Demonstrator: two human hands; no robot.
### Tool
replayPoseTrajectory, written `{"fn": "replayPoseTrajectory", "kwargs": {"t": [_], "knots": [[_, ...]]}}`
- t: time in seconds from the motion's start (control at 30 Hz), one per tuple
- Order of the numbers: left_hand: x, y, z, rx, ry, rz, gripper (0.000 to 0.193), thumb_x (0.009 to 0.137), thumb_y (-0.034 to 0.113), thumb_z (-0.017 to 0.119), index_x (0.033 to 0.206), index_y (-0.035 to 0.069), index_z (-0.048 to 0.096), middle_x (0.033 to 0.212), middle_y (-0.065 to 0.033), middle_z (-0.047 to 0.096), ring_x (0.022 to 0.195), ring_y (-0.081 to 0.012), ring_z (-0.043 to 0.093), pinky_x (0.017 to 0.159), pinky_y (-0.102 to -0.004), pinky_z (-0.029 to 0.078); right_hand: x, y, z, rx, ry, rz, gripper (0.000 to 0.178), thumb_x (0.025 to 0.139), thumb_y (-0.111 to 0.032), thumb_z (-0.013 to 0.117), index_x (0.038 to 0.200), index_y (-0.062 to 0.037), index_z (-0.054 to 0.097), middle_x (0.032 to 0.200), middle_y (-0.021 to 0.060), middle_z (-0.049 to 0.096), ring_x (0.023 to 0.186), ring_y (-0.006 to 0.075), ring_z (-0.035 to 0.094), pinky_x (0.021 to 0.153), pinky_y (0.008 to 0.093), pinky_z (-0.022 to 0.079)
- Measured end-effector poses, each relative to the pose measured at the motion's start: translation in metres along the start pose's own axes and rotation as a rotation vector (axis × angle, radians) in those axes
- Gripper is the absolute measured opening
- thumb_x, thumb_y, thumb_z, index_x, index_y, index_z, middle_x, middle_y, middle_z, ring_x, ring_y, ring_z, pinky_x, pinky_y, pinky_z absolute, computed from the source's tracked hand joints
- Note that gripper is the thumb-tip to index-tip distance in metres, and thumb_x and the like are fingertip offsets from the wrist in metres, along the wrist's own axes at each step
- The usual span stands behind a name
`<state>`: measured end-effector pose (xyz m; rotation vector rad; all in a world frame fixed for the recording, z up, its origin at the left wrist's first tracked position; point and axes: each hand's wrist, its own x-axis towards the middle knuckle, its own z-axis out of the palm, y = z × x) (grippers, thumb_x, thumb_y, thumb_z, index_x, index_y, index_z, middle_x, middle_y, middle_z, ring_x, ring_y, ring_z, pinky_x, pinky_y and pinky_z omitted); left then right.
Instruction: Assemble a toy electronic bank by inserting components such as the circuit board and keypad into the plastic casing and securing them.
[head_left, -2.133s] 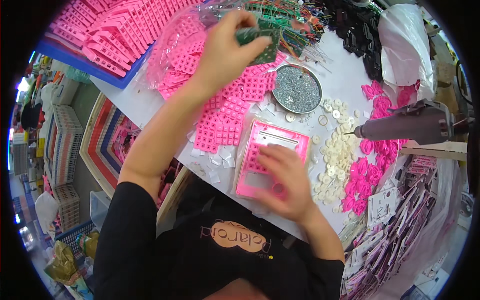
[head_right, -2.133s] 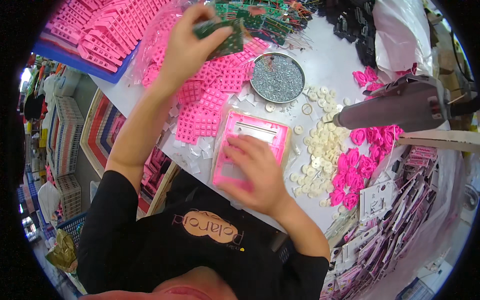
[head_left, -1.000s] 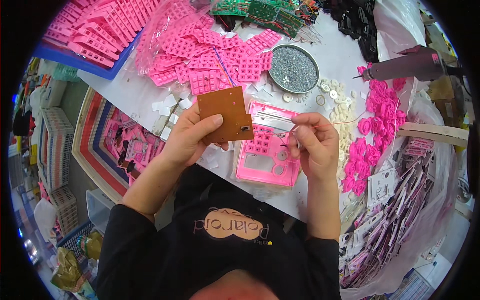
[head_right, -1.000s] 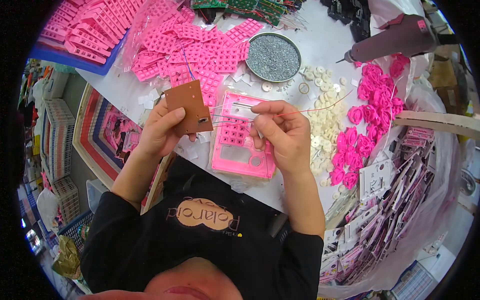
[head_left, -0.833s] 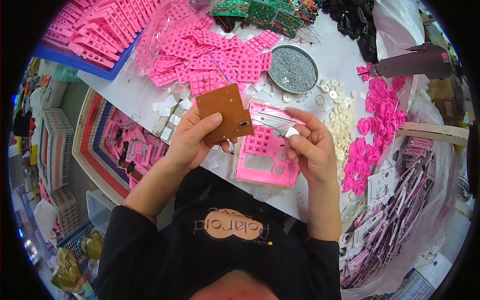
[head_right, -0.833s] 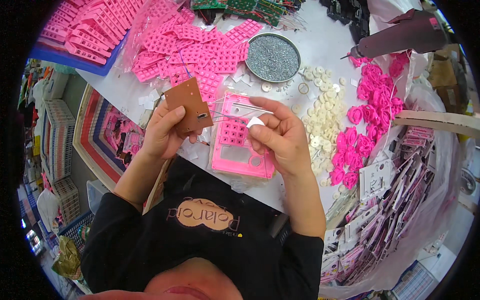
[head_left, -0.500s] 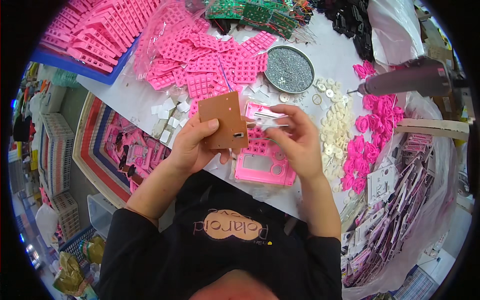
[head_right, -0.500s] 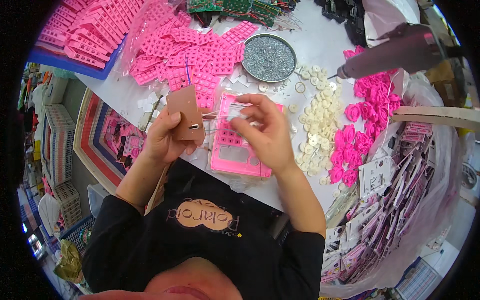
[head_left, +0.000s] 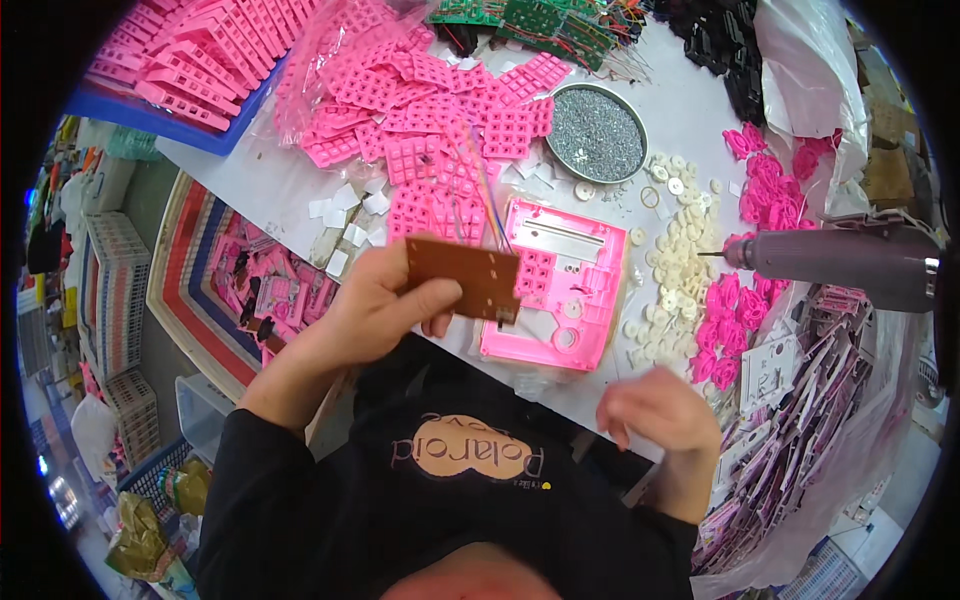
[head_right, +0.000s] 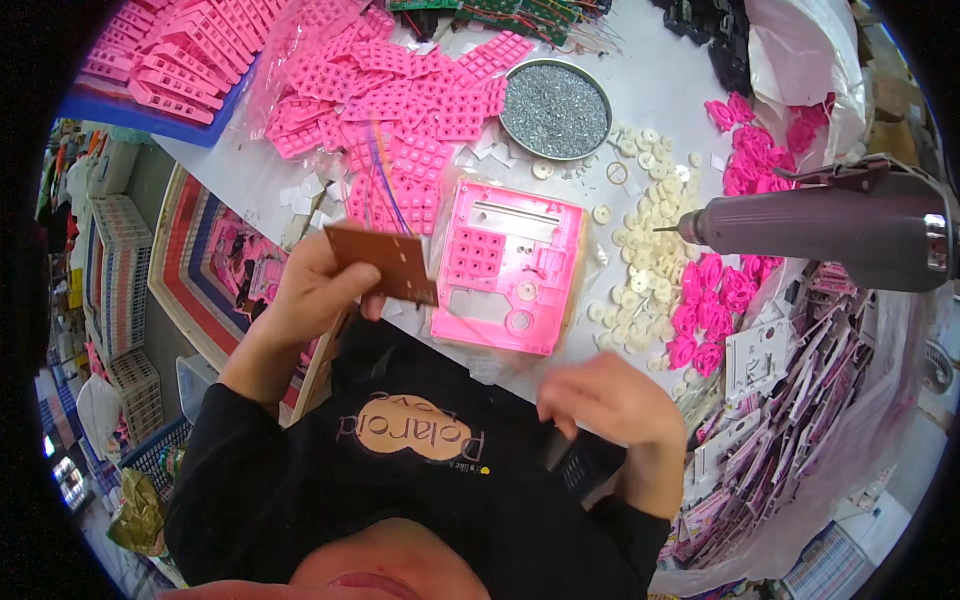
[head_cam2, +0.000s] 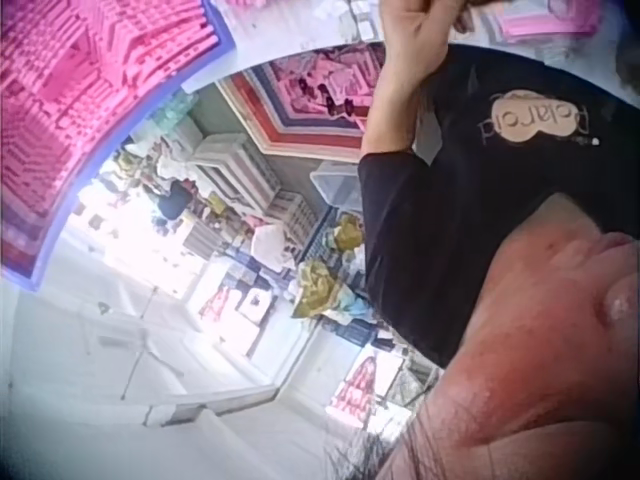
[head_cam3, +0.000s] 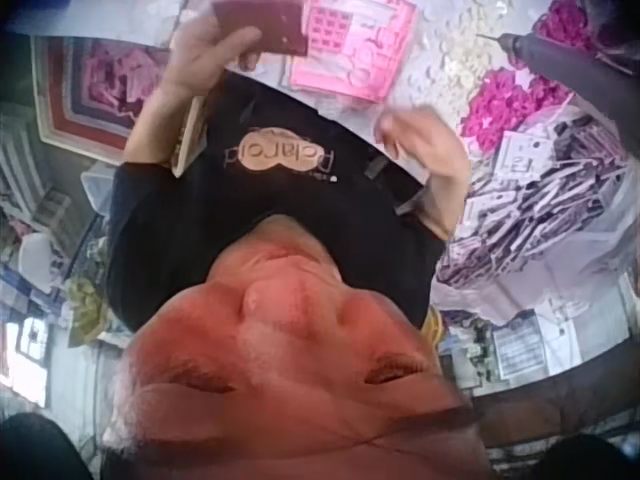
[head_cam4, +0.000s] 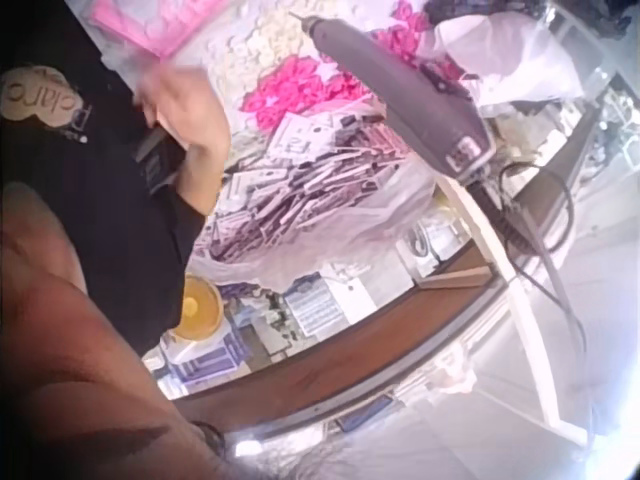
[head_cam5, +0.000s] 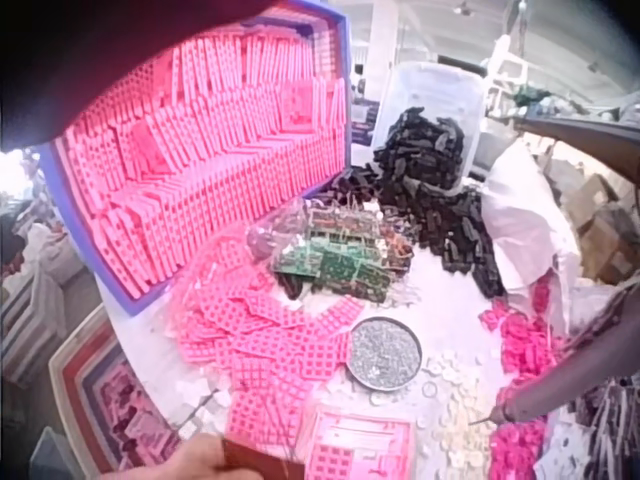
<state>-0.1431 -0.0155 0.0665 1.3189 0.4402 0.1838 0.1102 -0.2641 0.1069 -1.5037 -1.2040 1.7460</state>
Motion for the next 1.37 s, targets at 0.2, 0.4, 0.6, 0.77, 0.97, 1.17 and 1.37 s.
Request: {"fn": "replayPoseTrajectory", "kwargs": {"t": [0.2,0.4,0.6,0.77,0.97,1.17,1.37], "knots": [[0.002,0.028,0.019,0.524,-0.382,0.177,0.023,0.092,0.009,0.069,0.114,0.004,0.067,0.089,-0.0105,0.071,0.076,-0.0252,0.070,0.068,-0.0356,0.054,-0.099,-0.026,0.009,-0.135,0.668,0.200,0.074,0.087,-0.052,0.068,0.142,-0.0044,0.055,0.093,0.0134,0.074,0.081,0.0277,0.071,0.077,0.0334,0.054],[-0.004,0.018,0.043,0.625,-0.572,0.416,0.023,0.090,0.021,0.072,0.109,0.011,0.062,0.086,-0.0097,0.065,0.075,-0.0326,0.066,0.062,-0.0425,0.053,0.004,-0.042,0.012,-0.820,0.239,-0.202,0.093,0.077,-0.064,0.074,0.146,-0.0051,0.052,0.148,0.0254,0.047,0.138,0.0493,0.034,0.115,0.0576,0.028],[-0.014,-0.004,0.043,0.395,-0.468,0.060,0.027,0.097,0.013,0.066,0.119,0.004,0.054,0.093,-0.0125,0.067,0.073,-0.0196,0.067,0.063,-0.0323,0.055,0.056,-0.020,0.018,-0.191,0.090,-0.295,0.063,0.088,-0.022,0.075,0.145,-0.0087,0.054,0.136,0.0231,0.060,0.118,0.0395,0.061,0.101,0.0451,0.048],[-0.030,-0.033,0.040,-0.383,-0.368,-0.394,0.072,0.104,0.002,0.049,0.162,0.007,0.007,0.136,-0.0191,0.054,0.099,-0.0154,0.064,0.085,-0.0286,0.055,0.088,0.020,-0.002,0.051,0.414,-0.398,0.034,0.093,-0.004,0.067,0.126,0.0008,0.063,0.110,0.0126,0.071,0.096,0.0168,0.068,0.086,0.0299,0.054],[-0.035,-0.043,0.039,-0.166,-0.353,-0.222,0.078,0.102,0.005,0.055,0.163,0.006,0.005,0.139,-0.0200,0.054,0.115,-0.0190,0.060,0.099,-0.0354,0.050,0.113,0.009,-0.023,0.053,0.351,-0.122,0.033,0.094,-0.005,0.069,0.125,0.0049,0.062,0.105,0.0046,0.071,0.091,0.0078,0.064,0.076,0.0271,0.054],[-0.033,-0.012,0.023,0.665,-0.396,-0.098,0.066,0.091,0.014,0.072,0.149,0.002,0.044,0.119,-0.0174,0.067,0.108,-0.0279,0.067,0.092,-0.0384,0.052,0.128,-0.009,-0.018,-0.691,0.461,-0.189,0.032,0.091,-0.011,0.072,0.121,-0.0010,0.066,0.094,0.0155,0.073,0.074,0.0262,0.070,0.068,0.0359,0.054],[-0.018,-0.004,0.011,0.885,-0.123,0.027,0.049,0.085,0.019,0.077,0.130,0.007,0.060,0.099,-0.0135,0.069,0.093,-0.0327,0.067,0.081,-0.0418,0.052,0.133,-0.016,-0.016,-0.620,0.468,-0.038,0.036,0.088,-0.016,0.072,0.119,-0.0027,0.061,0.090,0.0243,0.069,0.088,0.0413,0.067,0.074,0.0476,0.052]]}}
